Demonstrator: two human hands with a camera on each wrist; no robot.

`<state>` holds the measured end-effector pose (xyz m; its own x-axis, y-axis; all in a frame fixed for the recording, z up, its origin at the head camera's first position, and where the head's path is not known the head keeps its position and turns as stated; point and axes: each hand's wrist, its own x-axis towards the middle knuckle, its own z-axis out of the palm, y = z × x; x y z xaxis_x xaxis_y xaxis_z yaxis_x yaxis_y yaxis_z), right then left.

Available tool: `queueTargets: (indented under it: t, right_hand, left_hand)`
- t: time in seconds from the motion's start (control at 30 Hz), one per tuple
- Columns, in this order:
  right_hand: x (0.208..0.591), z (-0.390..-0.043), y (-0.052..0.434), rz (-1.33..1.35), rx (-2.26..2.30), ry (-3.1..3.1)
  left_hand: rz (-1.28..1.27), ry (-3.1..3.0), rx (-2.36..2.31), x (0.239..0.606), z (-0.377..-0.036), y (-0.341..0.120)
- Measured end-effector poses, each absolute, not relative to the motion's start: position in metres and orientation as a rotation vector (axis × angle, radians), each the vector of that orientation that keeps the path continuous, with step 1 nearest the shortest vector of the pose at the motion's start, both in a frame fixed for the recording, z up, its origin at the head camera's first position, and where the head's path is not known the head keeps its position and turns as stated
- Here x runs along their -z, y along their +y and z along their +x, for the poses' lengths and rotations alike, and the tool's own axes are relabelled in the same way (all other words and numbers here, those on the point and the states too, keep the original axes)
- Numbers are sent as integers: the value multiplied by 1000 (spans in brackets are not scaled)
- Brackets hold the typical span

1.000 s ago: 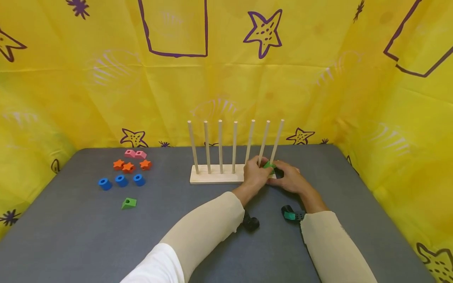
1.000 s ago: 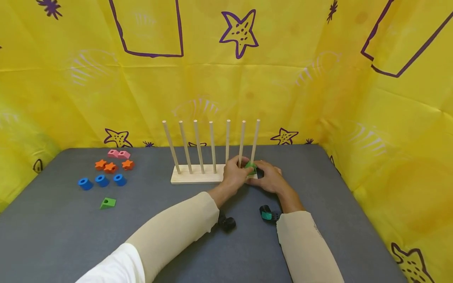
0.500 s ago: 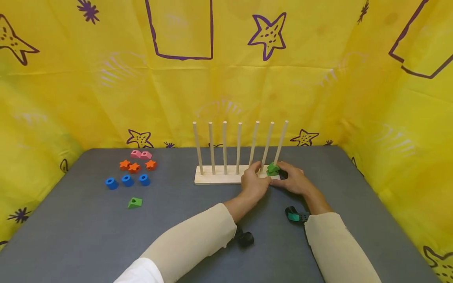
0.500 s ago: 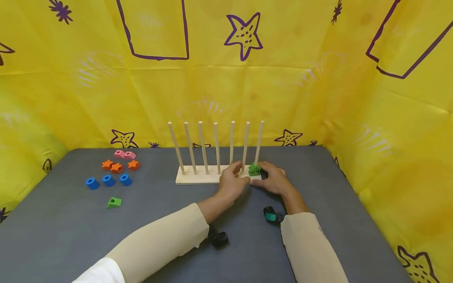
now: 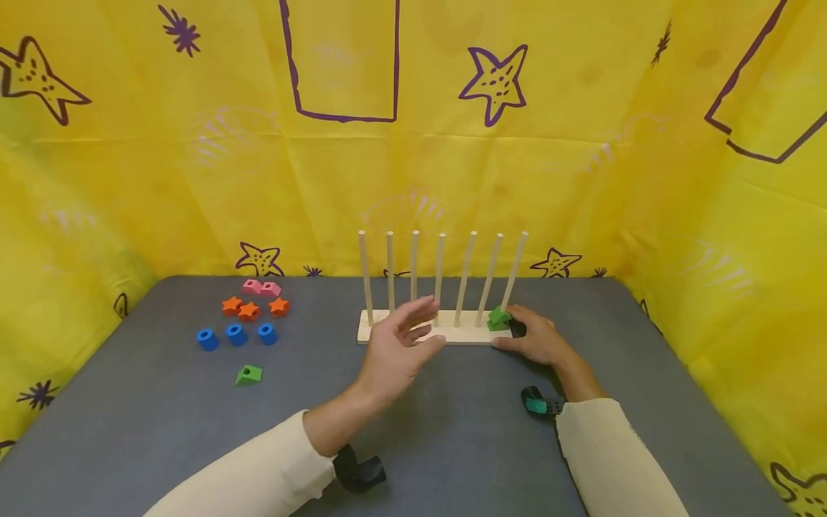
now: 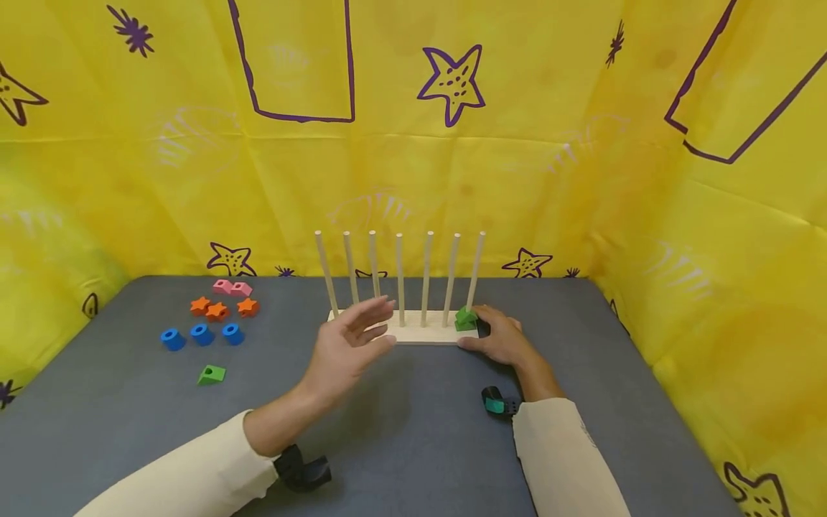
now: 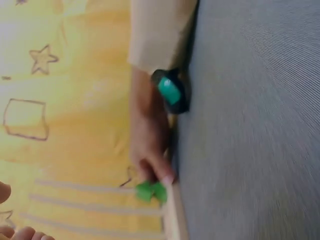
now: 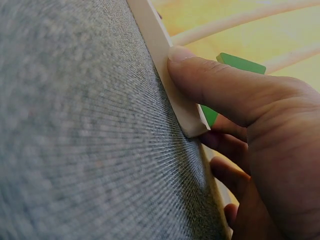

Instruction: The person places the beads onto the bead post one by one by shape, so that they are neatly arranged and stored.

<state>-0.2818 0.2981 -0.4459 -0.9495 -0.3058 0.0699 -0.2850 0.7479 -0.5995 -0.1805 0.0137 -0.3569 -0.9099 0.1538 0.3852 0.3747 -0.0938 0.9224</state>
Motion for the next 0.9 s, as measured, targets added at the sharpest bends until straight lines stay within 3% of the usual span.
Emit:
queueTargets:
  t: [0.4, 0.63, 0.9]
  right_hand:
    - [446, -281, 299, -503, 1017, 2894]
    - [444, -281, 298, -481, 1027, 2881]
    - [446, -282, 298, -486, 1017, 2883]
  left_hand:
    - [-656, -1960, 1888, 347, -146, -99]
    - [-515, -2027, 1832, 355, -141, -166]
    - [-241, -2198, 1779, 390, -149, -216]
